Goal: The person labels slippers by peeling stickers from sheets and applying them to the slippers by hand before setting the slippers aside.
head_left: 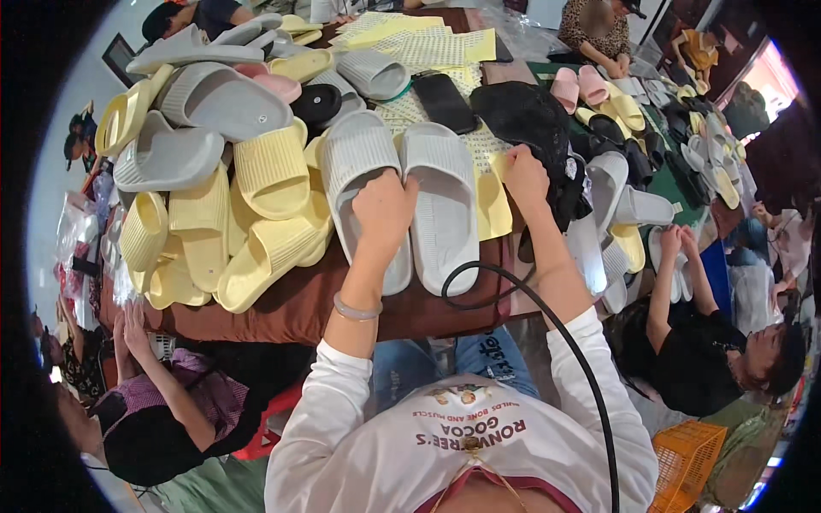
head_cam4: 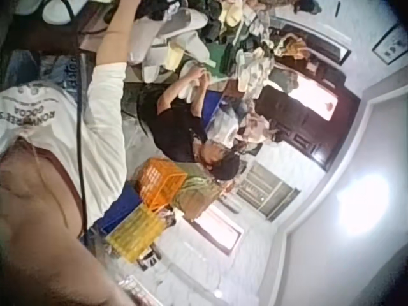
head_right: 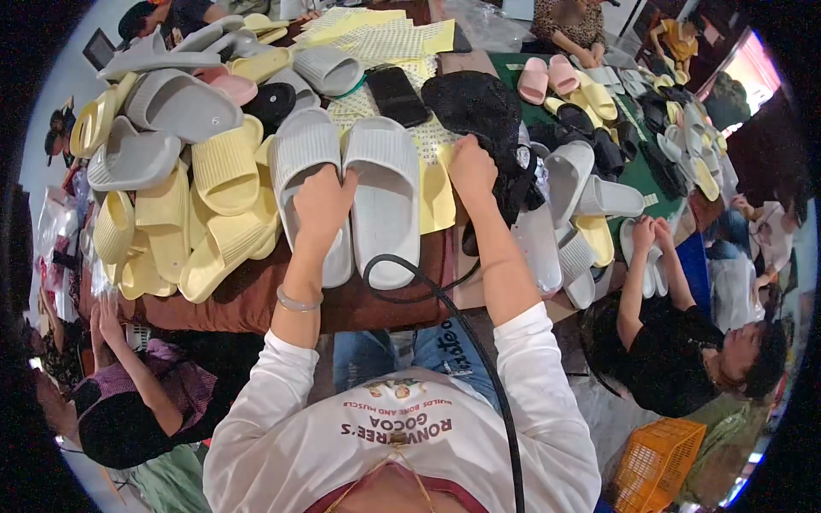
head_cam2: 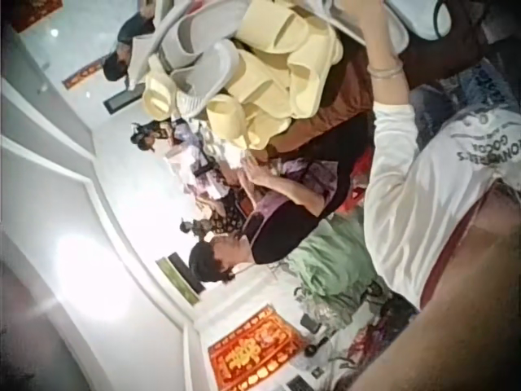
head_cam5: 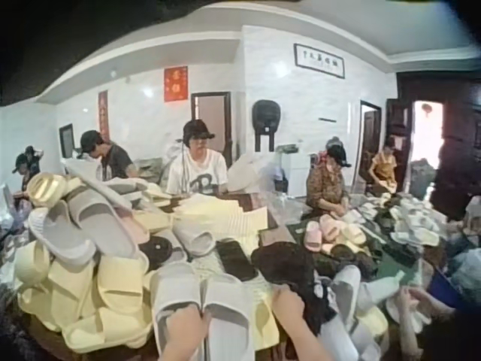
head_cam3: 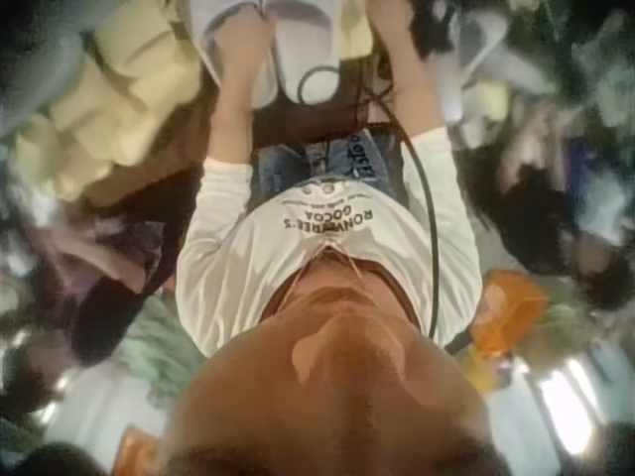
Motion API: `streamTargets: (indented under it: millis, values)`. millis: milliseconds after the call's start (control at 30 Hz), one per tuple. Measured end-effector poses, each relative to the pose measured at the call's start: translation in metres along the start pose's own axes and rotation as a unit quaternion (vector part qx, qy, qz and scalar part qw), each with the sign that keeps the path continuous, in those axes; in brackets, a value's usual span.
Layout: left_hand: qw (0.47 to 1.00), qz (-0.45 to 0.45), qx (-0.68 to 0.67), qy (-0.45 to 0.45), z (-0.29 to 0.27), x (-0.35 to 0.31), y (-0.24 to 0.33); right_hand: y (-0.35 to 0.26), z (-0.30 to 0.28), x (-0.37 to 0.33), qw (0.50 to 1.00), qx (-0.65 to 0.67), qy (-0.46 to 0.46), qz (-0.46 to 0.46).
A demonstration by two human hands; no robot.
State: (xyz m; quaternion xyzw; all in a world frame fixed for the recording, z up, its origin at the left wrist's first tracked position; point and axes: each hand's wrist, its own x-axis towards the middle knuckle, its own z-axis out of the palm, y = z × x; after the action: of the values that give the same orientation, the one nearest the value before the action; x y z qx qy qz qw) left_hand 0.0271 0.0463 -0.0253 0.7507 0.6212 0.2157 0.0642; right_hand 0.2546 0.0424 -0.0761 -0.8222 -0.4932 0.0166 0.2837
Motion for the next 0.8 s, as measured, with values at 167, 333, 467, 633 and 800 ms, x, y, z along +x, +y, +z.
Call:
streamTargets:
  millis: [167,333,467,633,800]
  values:
    - [1.000,0.001,0.003,0.001,0.000,0.000,-0.001,-0.001,-0.004,-0.002,1.000,0.028,-0.006,-0.003]
    - [1.000,0.001,0.000,0.004,0.000,0.002,0.000,0.001,-0.005,-0.001,0.999,0.052,-0.008,-0.010]
    - [1.000,-0.006,-0.002,-0.004,-0.001,0.003,0.001,0.003,-0.008,-0.003,0.997,0.079,-0.014,-0.004]
    - [1.000,-0.007,-0.009,-0.005,-0.002,0.002,-0.001,-0.010,-0.032,-0.010,0.964,0.233,-0.112,0.064]
    - [0.999,0.009,-0.021,0.027,-0.001,-0.002,-0.001,-0.015,-0.051,-0.013,0.859,0.434,-0.258,0.083]
